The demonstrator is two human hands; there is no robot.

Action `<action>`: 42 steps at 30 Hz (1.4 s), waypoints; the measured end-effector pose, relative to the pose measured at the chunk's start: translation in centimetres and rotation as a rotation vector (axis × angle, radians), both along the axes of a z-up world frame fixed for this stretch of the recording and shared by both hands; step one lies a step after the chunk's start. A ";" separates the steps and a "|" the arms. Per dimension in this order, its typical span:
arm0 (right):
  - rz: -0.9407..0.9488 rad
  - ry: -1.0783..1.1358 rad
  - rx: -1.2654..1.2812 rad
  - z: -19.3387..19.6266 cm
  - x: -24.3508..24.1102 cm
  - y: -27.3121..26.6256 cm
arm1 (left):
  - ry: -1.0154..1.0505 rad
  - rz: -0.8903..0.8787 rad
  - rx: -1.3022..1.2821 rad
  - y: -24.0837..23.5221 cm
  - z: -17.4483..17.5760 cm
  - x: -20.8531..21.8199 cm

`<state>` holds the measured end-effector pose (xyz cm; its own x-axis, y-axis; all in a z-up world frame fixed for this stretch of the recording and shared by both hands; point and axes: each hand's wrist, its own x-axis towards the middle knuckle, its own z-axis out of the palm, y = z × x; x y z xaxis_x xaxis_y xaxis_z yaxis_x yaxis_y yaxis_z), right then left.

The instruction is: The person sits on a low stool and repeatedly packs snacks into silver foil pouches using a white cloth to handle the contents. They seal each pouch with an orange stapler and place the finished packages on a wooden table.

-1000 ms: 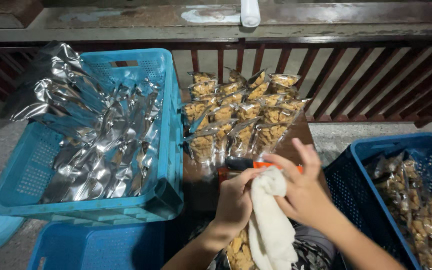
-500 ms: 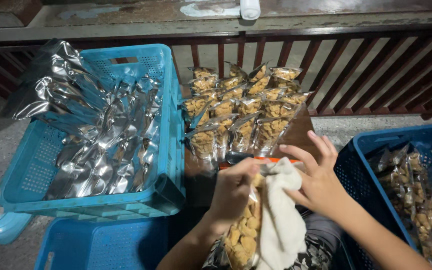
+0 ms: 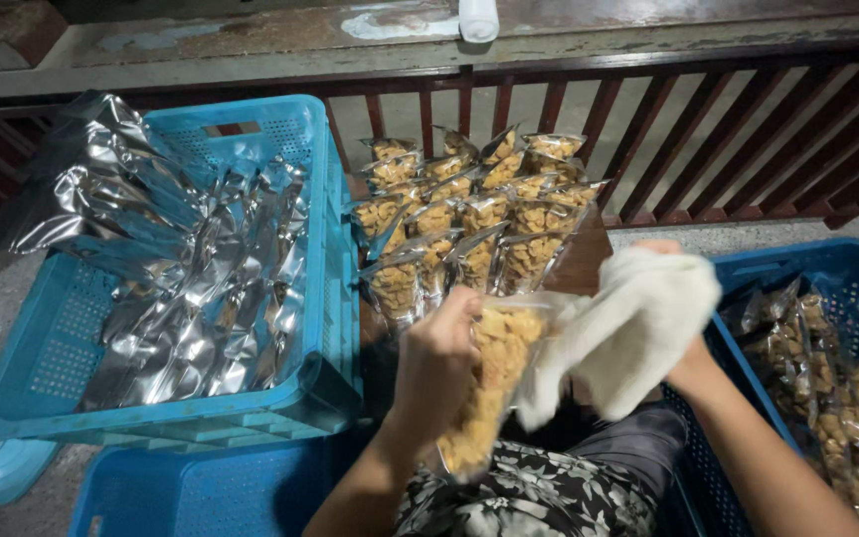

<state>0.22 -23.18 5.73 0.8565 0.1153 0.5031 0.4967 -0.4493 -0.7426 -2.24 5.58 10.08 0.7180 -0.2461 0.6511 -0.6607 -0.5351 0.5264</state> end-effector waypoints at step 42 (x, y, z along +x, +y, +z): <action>-0.169 0.025 0.438 -8.7 0.8 8.0 | 0.134 -0.080 -0.371 0.5 -2.3 3.9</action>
<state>0.97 -15.19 -2.99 0.8574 -0.2454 0.4525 0.4232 -0.1643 -0.8910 1.70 6.06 7.79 0.7907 -0.0700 0.6082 -0.6049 -0.2423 0.7585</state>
